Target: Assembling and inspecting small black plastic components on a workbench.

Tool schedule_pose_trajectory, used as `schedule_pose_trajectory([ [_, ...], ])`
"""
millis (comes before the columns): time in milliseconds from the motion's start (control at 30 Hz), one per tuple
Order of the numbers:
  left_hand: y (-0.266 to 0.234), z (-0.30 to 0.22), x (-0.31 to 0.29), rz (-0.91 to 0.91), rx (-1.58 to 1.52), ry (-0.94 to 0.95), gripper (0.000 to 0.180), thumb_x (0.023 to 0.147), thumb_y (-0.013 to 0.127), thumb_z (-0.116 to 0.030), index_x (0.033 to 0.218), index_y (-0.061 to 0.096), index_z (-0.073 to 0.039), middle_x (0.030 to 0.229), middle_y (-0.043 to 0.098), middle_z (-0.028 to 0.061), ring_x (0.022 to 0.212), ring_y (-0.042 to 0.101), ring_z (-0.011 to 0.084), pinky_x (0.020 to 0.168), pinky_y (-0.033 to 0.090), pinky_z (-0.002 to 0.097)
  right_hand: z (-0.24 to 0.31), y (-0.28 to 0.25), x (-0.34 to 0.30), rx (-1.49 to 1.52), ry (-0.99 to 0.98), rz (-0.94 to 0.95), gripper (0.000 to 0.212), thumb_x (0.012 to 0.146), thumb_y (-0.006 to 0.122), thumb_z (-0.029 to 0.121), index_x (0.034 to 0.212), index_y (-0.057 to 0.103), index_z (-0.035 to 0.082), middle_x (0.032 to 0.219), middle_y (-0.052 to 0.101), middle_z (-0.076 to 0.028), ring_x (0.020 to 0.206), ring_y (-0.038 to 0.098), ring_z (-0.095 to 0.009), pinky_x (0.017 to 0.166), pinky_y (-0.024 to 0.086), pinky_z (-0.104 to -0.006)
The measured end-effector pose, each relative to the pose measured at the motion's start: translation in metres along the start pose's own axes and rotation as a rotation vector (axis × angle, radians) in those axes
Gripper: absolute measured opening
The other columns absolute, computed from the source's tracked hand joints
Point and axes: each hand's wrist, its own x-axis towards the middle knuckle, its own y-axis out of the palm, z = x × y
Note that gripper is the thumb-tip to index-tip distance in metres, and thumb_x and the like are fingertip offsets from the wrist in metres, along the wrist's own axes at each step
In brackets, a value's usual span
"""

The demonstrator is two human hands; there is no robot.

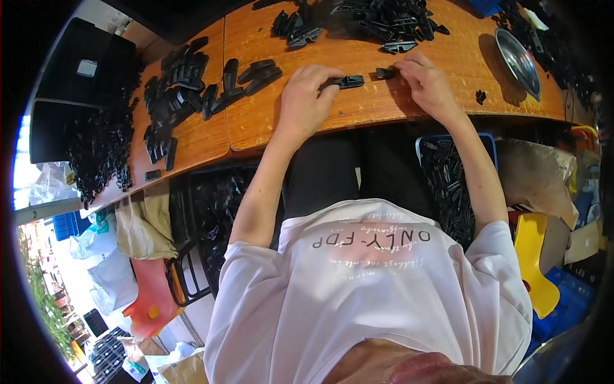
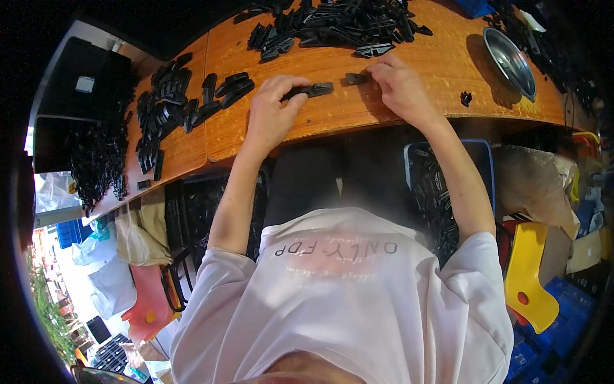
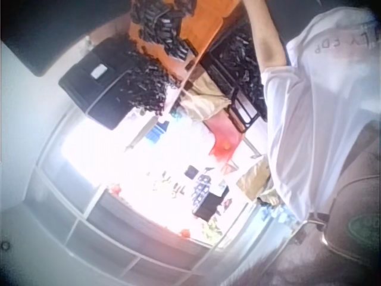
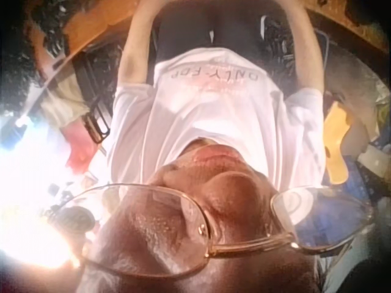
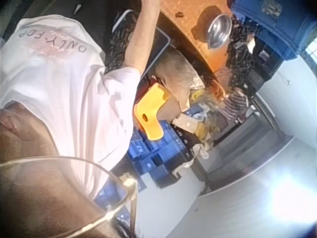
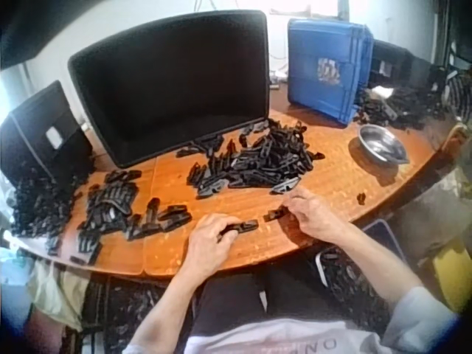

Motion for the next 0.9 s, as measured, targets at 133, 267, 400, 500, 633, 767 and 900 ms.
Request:
schedule_pose_trajectory([
  [133,-0.002,-0.002,-0.002,0.015,-0.06,-0.058,0.029,0.083,0.071,-0.005,0.112,0.072,-0.006,0.107,0.071,0.0117,0.105,0.064,0.028,0.091,0.051,0.0352,0.02,-0.002,0.001,-0.027,-0.015,-0.072,0.025,0.093,0.066,0.012,0.117,0.068,0.005,0.114,0.064,-0.013,0.097,0.066,-0.035,0.083,0.054,-0.0403],
  [267,0.0,-0.004,-0.002,0.034,-0.143,-0.125,0.034,0.082,0.073,-0.005,0.116,0.073,-0.007,0.107,0.072,0.0113,0.103,0.067,0.0246,0.091,0.051,0.0335,0.024,-0.001,0.003,-0.096,-0.091,0.052,0.025,0.092,0.069,0.017,0.113,0.07,0.004,0.116,0.064,-0.013,0.097,0.066,-0.034,0.082,0.054,-0.0412],
  [400,0.002,-0.003,-0.002,0.021,-0.132,-0.116,0.034,0.082,0.074,-0.005,0.115,0.073,-0.007,0.107,0.072,0.011,0.102,0.067,0.0236,0.091,0.052,0.0329,0.018,-0.007,0.014,-0.023,-0.203,0.142,0.027,0.089,0.073,0.012,0.114,0.069,0.002,0.116,0.065,-0.014,0.095,0.067,-0.035,0.08,0.054,-0.039],
  [500,0.0,-0.003,-0.003,0.022,-0.159,-0.132,0.034,0.081,0.074,-0.004,0.115,0.073,-0.007,0.107,0.072,0.0112,0.1,0.068,0.0236,0.09,0.052,0.0328,0.032,-0.008,0.015,0.014,-0.237,0.136,0.024,0.088,0.073,0.011,0.109,0.069,0.0,0.106,0.068,-0.016,0.089,0.067,-0.036,0.077,0.054,-0.0394],
  [633,0.001,-0.003,-0.002,0.033,-0.211,-0.159,0.035,0.081,0.073,-0.002,0.115,0.073,-0.007,0.106,0.072,0.0114,0.1,0.07,0.0227,0.089,0.053,0.0317,0.047,-0.008,0.02,0.029,-0.233,0.229,0.021,0.087,0.072,0.008,0.105,0.069,-0.002,0.095,0.068,-0.016,0.086,0.067,-0.036,0.074,0.053,-0.0406],
  [767,0.002,-0.005,0.005,0.054,-0.195,-0.15,0.036,0.08,0.072,0.0,0.115,0.073,-0.007,0.105,0.073,0.0118,0.1,0.07,0.0212,0.089,0.054,0.0303,0.036,0.0,0.027,-0.052,-0.337,0.217,0.014,0.084,0.072,0.008,0.094,0.068,0.0,0.087,0.066,-0.015,0.08,0.066,-0.036,0.07,0.053,-0.0417],
  [900,0.006,-0.001,0.008,0.02,-0.186,-0.124,0.033,0.081,0.072,-0.001,0.114,0.072,-0.005,0.104,0.072,0.0127,0.098,0.07,0.023,0.087,0.054,0.0315,0.045,0.02,0.035,-0.16,-0.463,0.152,0.012,0.082,0.072,0.013,0.081,0.063,0.004,0.078,0.06,-0.012,0.073,0.064,-0.034,0.064,0.051,-0.0419],
])
